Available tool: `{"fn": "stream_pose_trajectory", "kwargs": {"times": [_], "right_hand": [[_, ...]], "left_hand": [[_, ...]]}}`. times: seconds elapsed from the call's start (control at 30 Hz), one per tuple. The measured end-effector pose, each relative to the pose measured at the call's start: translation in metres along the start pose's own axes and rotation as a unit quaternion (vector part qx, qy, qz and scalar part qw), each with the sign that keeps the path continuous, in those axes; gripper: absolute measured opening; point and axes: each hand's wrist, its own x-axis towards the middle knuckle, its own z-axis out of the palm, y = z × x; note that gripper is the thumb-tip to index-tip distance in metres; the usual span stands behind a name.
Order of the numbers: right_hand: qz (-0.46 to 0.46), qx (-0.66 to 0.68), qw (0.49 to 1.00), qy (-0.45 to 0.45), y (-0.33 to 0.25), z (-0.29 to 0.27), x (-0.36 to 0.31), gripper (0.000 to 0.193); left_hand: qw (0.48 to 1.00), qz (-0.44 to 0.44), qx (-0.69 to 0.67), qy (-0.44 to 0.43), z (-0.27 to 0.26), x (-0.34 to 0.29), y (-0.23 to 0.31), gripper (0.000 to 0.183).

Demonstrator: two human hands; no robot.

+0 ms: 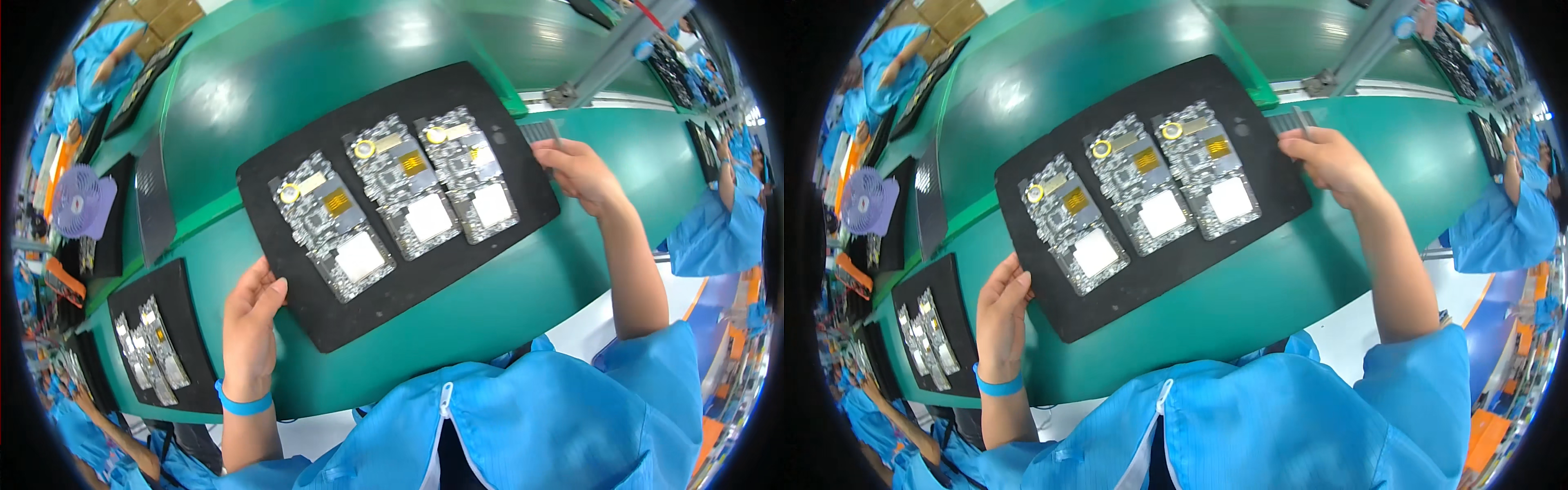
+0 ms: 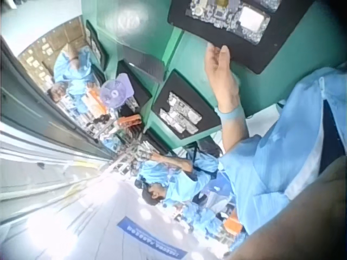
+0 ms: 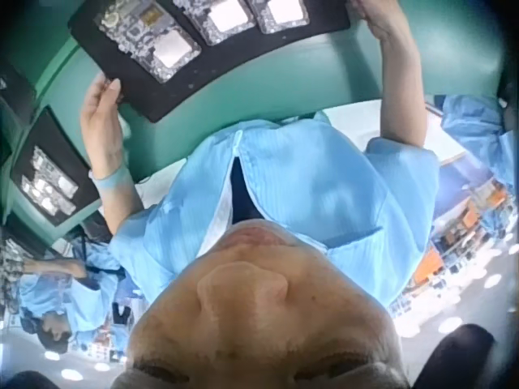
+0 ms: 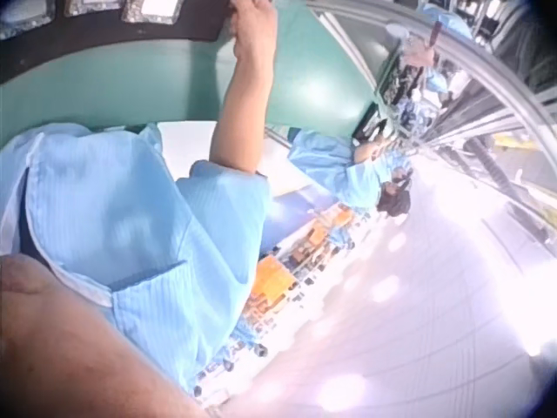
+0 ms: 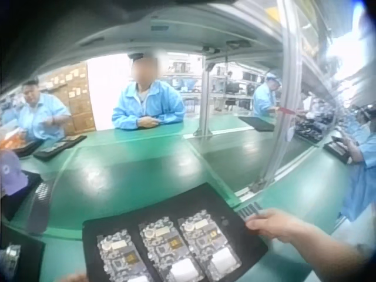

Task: The person uses tweezers to place small rectangular components onto circuit boards arranged on a black mat. They repeatedly pick up components from a nearby tray and apply them to specific spots on the boards, then move the mat to process different sets of boards.

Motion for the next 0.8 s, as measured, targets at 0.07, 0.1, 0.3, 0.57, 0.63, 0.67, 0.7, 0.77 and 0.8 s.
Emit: {"fn": "stream_pose_trajectory", "kwargs": {"times": [0.07,0.1,0.3,0.57,0.63,0.67,0.7,0.77,0.8], "right_hand": [[0.008,0.002,1.000,-0.019,-0.005,0.008,-0.001,0.035],[-0.005,0.010,0.999,-0.033,-0.002,0.005,0.000,0.036],[-0.054,-0.010,0.998,-0.028,0.000,-0.009,-0.030,0.038],[-0.114,0.114,0.987,-0.028,0.018,-0.051,-0.074,0.044],[-0.152,0.092,0.984,0.021,0.043,-0.067,-0.078,0.047],[-0.151,0.080,0.984,0.045,0.046,-0.073,-0.090,0.050],[-0.154,0.090,0.984,0.004,0.044,-0.076,-0.094,0.050],[-0.169,0.108,0.979,0.034,0.070,-0.100,-0.092,0.046],[-0.166,0.114,0.979,-0.014,0.064,-0.099,-0.096,0.045]], "left_hand": [[0.999,0.047,-0.011,-0.010,0.011,-0.004,0.000,0.065],[0.996,0.076,-0.036,-0.017,0.024,-0.010,0.003,0.068],[0.992,0.060,-0.079,-0.082,0.038,-0.032,0.019,0.078],[0.980,0.058,-0.155,-0.114,0.059,-0.047,0.029,0.079],[0.966,0.051,-0.185,-0.171,0.064,-0.051,0.027,0.078],[0.961,0.039,-0.205,-0.181,0.062,-0.055,0.022,0.078],[0.959,0.043,-0.192,-0.202,0.058,-0.056,0.015,0.078],[0.956,0.017,-0.196,-0.215,0.055,-0.065,0.019,0.076],[0.954,0.071,-0.194,-0.218,0.053,-0.064,0.007,0.077]]}}
